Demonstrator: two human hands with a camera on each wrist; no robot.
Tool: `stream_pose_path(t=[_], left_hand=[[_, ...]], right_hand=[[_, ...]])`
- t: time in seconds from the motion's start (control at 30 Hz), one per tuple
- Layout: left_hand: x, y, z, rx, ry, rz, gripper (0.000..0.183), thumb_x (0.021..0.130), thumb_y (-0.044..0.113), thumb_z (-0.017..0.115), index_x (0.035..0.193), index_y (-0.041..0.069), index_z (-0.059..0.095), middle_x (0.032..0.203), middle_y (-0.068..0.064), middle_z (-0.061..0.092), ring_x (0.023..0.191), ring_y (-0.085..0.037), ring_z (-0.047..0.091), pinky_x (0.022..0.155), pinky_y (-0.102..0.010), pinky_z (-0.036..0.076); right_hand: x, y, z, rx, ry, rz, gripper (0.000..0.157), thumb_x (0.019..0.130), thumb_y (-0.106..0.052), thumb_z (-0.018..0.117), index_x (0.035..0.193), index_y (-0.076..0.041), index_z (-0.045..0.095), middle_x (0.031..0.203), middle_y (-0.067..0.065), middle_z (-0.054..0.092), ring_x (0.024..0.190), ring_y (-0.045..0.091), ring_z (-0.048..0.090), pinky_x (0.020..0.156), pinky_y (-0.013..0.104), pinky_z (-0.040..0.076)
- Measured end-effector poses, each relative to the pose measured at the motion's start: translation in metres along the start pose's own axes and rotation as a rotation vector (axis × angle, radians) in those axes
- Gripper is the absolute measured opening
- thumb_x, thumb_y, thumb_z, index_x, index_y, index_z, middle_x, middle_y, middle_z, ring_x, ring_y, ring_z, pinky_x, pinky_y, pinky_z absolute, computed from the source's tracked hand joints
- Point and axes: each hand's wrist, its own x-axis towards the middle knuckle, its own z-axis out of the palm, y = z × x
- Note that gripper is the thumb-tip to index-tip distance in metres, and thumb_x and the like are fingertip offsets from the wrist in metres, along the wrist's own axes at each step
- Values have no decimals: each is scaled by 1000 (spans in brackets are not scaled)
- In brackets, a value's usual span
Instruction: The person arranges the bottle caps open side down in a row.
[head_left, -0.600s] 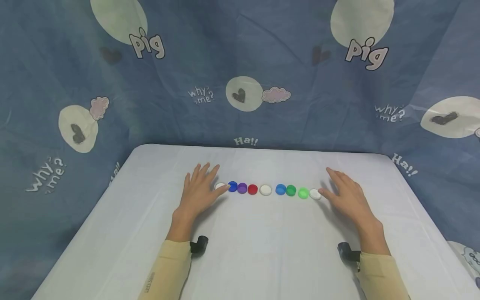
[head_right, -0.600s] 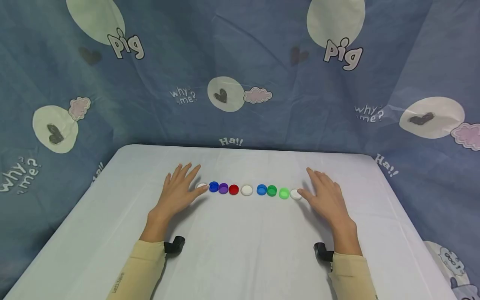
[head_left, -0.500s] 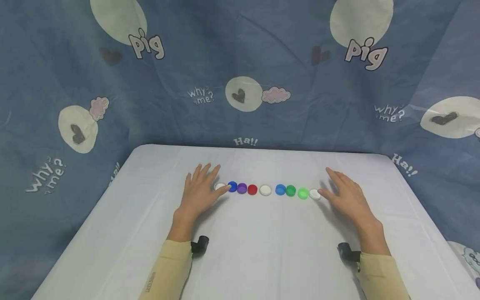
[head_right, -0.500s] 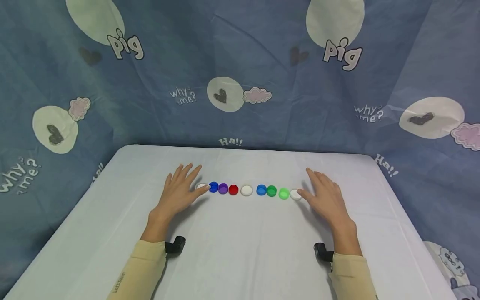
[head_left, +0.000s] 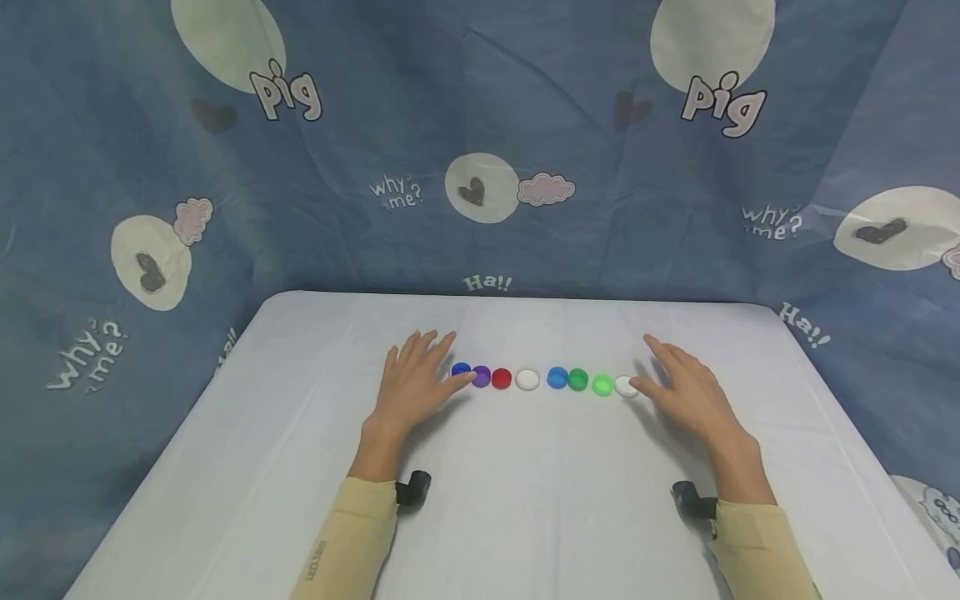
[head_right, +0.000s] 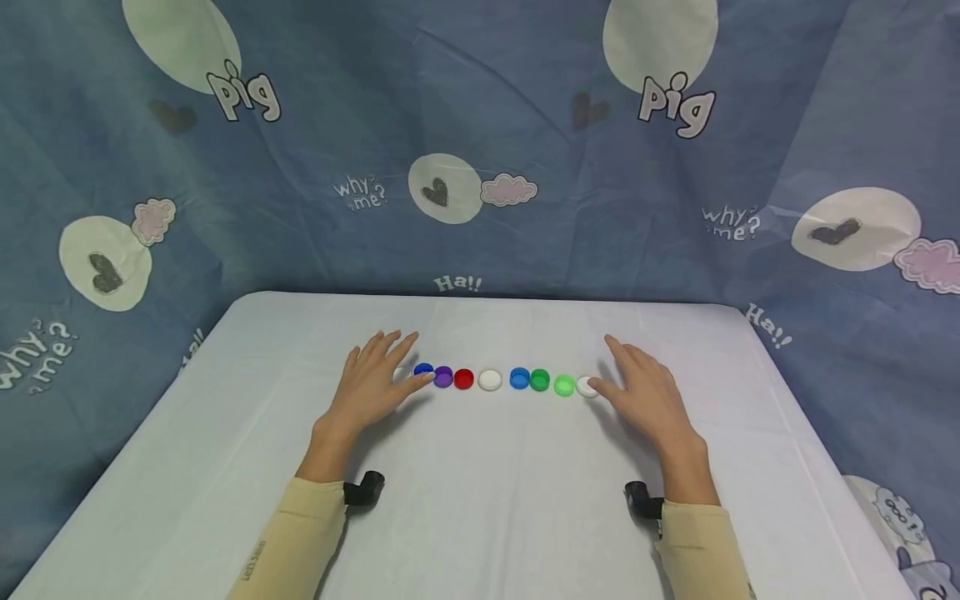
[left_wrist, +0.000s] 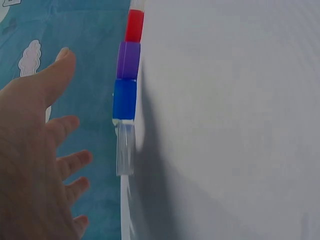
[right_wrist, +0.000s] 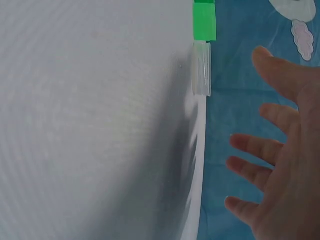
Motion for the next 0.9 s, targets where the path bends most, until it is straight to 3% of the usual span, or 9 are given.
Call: stream_pose_path(t=[0.33,0.9], left_hand=[[3,13,7,-18,-8,28,84,87,75,51,156,30,32,162,-7,32,154,-33,17,121,-63,10],[7,37,12,5,6,88,79,86,75,52,150,30,43,151,-7,46,147,-30,33,120,-59,17]], right_hand=[[0,1,0,-3,-7,-16,79,95,-59,54,155,-13,32,152,26,40,139,49,36,110,66,28],[-1,-2,-1,2,-43,19,78,94,-58,55,153,-12,35,150,28,41,139,49,37,108,67,31]])
